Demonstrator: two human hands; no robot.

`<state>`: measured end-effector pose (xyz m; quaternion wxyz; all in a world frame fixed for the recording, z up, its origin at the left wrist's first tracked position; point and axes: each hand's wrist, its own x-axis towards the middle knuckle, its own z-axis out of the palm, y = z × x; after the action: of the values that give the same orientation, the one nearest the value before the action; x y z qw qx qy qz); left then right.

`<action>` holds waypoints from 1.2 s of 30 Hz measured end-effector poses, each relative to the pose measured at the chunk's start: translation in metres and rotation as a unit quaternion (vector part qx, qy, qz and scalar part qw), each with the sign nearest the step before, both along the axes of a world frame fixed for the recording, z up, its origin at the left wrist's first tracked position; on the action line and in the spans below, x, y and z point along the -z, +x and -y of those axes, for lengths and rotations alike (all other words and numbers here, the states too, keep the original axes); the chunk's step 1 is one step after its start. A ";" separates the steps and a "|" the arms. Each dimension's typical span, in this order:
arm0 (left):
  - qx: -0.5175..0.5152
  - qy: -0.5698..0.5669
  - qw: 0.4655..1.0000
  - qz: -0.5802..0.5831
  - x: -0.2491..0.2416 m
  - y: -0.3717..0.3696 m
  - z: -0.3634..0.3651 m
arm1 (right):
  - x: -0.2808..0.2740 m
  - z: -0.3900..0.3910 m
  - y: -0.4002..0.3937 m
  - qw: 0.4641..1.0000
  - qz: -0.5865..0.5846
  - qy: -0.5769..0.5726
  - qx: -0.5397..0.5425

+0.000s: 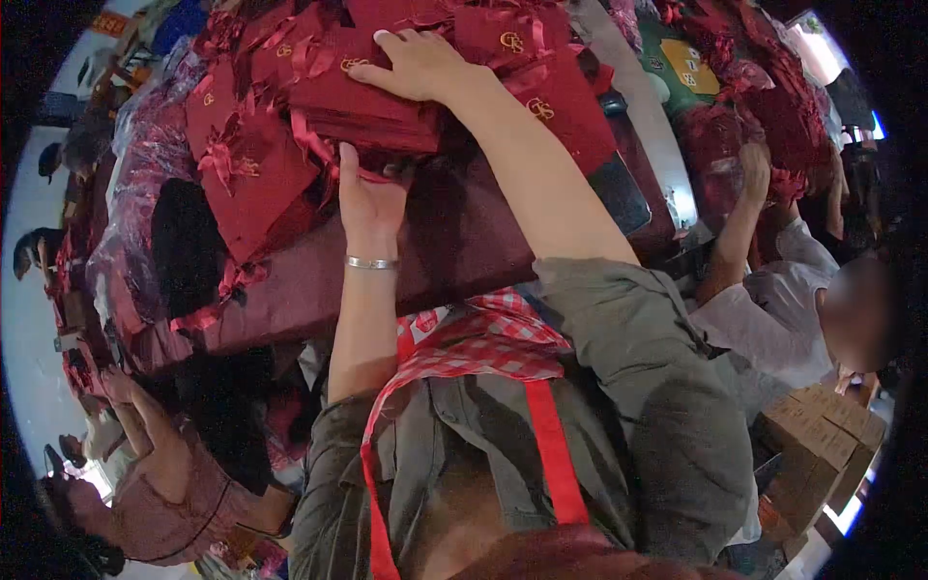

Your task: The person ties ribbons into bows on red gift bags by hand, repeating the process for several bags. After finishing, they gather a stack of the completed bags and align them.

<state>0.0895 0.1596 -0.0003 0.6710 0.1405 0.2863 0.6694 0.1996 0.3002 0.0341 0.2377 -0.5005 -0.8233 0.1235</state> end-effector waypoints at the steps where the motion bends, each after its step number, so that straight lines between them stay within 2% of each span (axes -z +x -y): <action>1: 0.001 0.003 1.000 0.001 0.001 0.002 -0.003 | 0.002 0.003 -0.001 1.000 -0.010 0.000 0.003; 4: -0.016 0.042 0.997 0.056 -0.001 0.009 -0.010 | -0.001 0.016 -0.004 0.999 0.033 0.032 0.005; 6: -0.047 -0.006 0.999 -0.012 -0.003 0.014 -0.017 | 0.000 0.022 -0.005 0.999 0.036 0.015 -0.008; 8: -0.072 -0.022 0.997 -0.021 0.005 0.014 -0.028 | 0.006 0.023 -0.008 1.000 0.018 0.007 -0.011; 9: -0.079 -0.009 0.997 -0.025 0.015 0.010 -0.034 | 0.003 0.027 -0.002 0.996 0.053 0.065 0.008; 10: -0.086 0.003 0.996 -0.028 0.015 0.010 -0.036 | -0.006 0.032 0.008 0.988 0.022 0.151 0.020; 11: -0.116 -0.082 0.989 -0.047 0.015 0.009 -0.037 | -0.015 0.038 0.021 0.972 -0.008 0.233 0.029; 14: -0.088 -0.087 0.992 -0.003 0.028 0.000 -0.045 | -0.029 0.068 0.078 0.937 -0.085 0.338 0.006; 16: -0.116 -0.061 0.991 -0.017 0.030 0.002 -0.047 | -0.009 0.097 0.105 0.952 -0.059 0.299 -0.008; 18: -0.147 -0.040 0.988 -0.033 0.032 0.005 -0.044 | 0.015 0.113 0.120 0.974 0.099 0.200 0.040; 19: -0.157 -0.073 0.984 -0.035 0.027 0.006 -0.043 | 0.032 0.110 0.127 0.974 0.122 0.181 0.054; 20: -0.165 -0.103 0.980 -0.037 0.021 0.007 -0.042 | 0.046 0.109 0.133 0.975 0.121 0.181 0.049; 24: -0.211 -0.059 0.971 -0.095 0.001 0.018 -0.022 | 0.050 0.108 0.131 0.978 0.097 0.164 0.087; 28: -0.221 -0.026 0.971 -0.091 -0.007 0.023 -0.001 | 0.053 0.107 0.133 0.978 0.097 0.162 0.090; 31: -0.217 -0.015 0.970 -0.106 -0.010 0.022 0.021 | 0.052 0.109 0.133 0.977 0.088 0.169 0.091; 36: -0.137 0.006 0.981 -0.137 -0.027 0.000 0.073 | 0.045 0.111 0.137 0.976 0.035 0.198 0.086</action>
<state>0.0898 0.0863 0.0272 0.5264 0.1949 0.3880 0.7310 0.3369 0.1889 -0.0109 0.3128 -0.5169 -0.7928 -0.0801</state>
